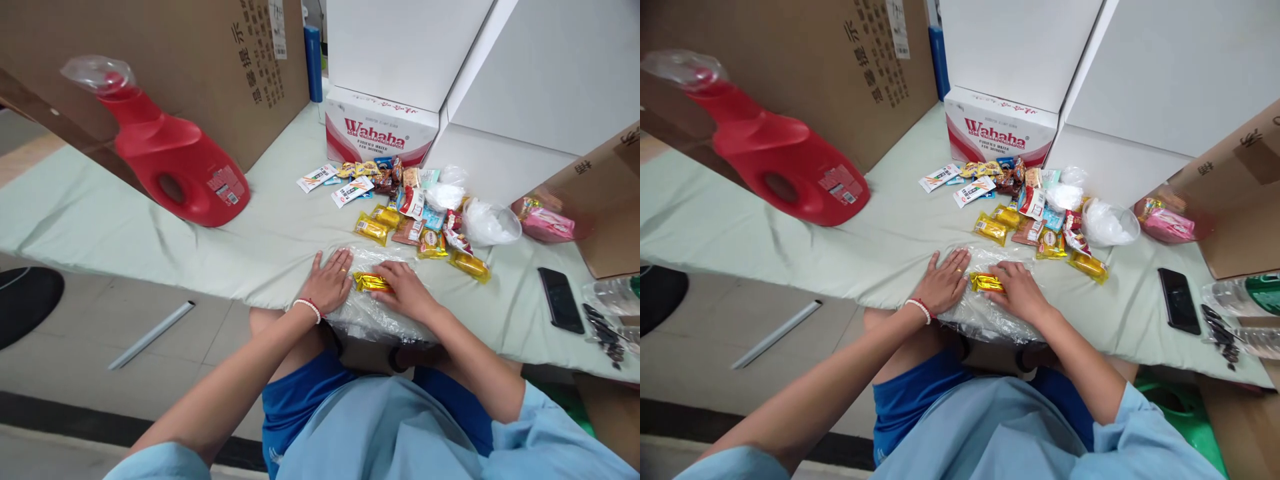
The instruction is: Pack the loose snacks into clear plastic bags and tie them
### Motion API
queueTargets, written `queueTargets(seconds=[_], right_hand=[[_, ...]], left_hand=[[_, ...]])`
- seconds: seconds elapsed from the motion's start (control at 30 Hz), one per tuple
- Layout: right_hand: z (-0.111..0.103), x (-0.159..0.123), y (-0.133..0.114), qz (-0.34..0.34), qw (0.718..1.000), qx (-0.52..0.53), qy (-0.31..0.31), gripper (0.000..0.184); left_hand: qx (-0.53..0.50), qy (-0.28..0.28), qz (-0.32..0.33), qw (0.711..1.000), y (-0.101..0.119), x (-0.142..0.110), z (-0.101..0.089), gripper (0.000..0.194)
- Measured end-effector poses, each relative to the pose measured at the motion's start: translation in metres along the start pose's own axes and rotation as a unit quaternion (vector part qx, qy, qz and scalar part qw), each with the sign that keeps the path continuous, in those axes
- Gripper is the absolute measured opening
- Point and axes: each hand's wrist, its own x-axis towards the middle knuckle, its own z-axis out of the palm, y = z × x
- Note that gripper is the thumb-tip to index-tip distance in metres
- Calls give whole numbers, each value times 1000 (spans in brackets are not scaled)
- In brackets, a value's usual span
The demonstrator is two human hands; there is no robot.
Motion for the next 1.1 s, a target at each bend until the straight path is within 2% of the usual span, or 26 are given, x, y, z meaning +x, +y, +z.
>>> queueTargets(seconds=[0.1, 0.17, 0.27, 0.37, 0.47, 0.53, 0.63, 0.7, 0.73, 0.8, 0.9, 1.0, 1.1], right_hand=[[-26, 30, 20, 55, 995, 3, 85, 46], [-45, 62, 34, 124, 986, -34, 105, 40], [-61, 114, 50, 226, 967, -82, 88, 39], [-61, 160, 57, 270, 956, -101, 52, 45], [-60, 188, 58, 306, 948, -87, -1, 42], [-63, 193, 56, 330, 941, -79, 9, 36], [-73, 169, 48, 309, 942, -75, 103, 36], [-75, 129, 38, 234, 956, -44, 170, 41], [-73, 104, 33, 182, 966, -10, 184, 42], [-64, 51, 23, 91, 983, 73, 145, 41], [-40, -11, 14, 36, 987, 139, 70, 38], [-16, -34, 13, 9, 991, 134, 25, 34], [-5, -31, 14, 13, 995, 94, 27, 34]], left_hand=[[-2, 2, -2, 1000, 0, 1, 1, 61], [-4, 3, -4, 1000, -1, 1, 2, 60], [-4, 0, -7, 1000, 0, 1, 2, 61], [0, 3, -11, 1000, 1, 1, 2, 61], [3, 3, -13, 1000, 1, 1, 3, 62], [4, 3, -12, 1000, 2, 1, 3, 62], [1, 5, -13, 1000, 1, 1, 4, 62], [-9, 9, -17, 1000, 0, 1, 4, 61], [-16, 12, -18, 1000, 0, 1, 4, 60], [-31, 16, -19, 999, -1, 1, 3, 59], [-48, 21, -16, 998, -2, 1, 2, 59], [-59, 22, -13, 998, -3, 0, 1, 60], [-67, 27, -6, 997, -4, -2, -3, 61]])
